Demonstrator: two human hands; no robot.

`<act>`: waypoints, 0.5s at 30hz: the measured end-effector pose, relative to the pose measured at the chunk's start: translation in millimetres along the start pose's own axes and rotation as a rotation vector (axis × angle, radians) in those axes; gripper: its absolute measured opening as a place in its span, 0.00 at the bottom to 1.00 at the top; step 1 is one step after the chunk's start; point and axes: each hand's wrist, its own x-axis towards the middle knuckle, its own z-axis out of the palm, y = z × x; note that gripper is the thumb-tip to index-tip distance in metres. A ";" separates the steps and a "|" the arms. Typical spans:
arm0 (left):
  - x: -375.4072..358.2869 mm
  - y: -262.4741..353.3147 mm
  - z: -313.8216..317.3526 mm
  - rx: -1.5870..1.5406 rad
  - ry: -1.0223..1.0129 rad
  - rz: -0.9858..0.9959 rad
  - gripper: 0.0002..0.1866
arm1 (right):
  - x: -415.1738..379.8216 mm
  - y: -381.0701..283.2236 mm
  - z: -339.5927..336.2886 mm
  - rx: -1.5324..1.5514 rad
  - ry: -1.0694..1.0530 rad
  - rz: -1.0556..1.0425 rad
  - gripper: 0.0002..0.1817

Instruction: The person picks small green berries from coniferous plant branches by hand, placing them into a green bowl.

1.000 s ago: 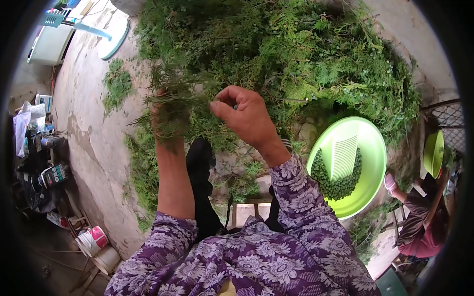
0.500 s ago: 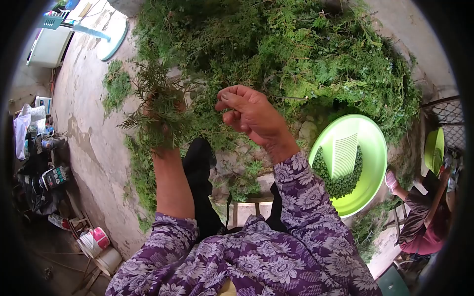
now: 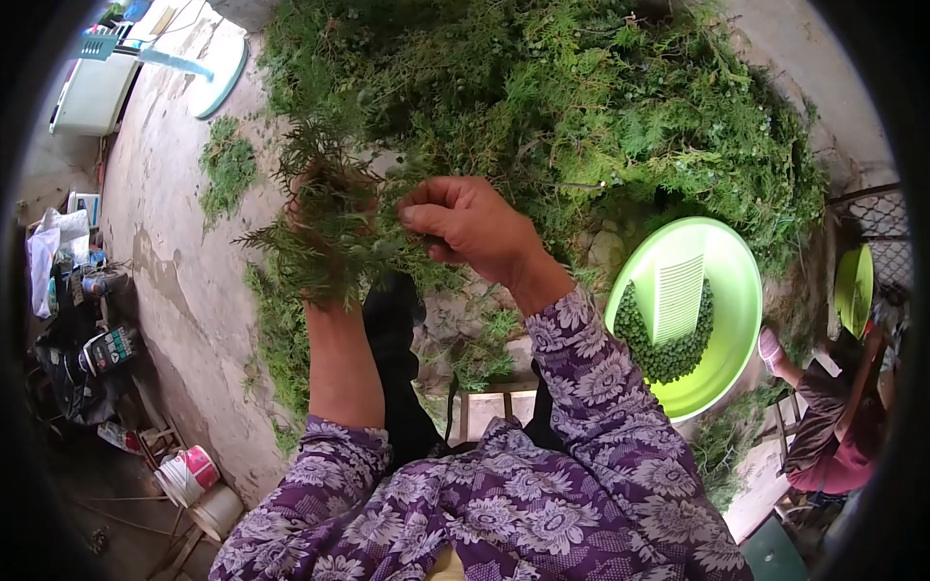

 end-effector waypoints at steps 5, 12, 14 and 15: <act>14.3 -11.6 -27.6 -0.192 -0.265 0.107 0.12 | 0.2 3.7 1.0 -0.202 -0.003 -0.147 0.08; 68.6 -15.8 -77.2 -0.641 -0.921 -0.268 0.13 | 4.2 -1.5 -14.9 -0.240 0.214 -0.368 0.07; 55.3 -13.5 -71.2 -0.596 -0.833 -0.134 0.13 | 3.0 -10.0 -33.0 0.106 0.251 -0.420 0.06; 48.6 -13.0 -65.7 -0.547 -0.742 0.000 0.12 | 1.0 -13.8 -36.3 0.199 0.252 -0.372 0.06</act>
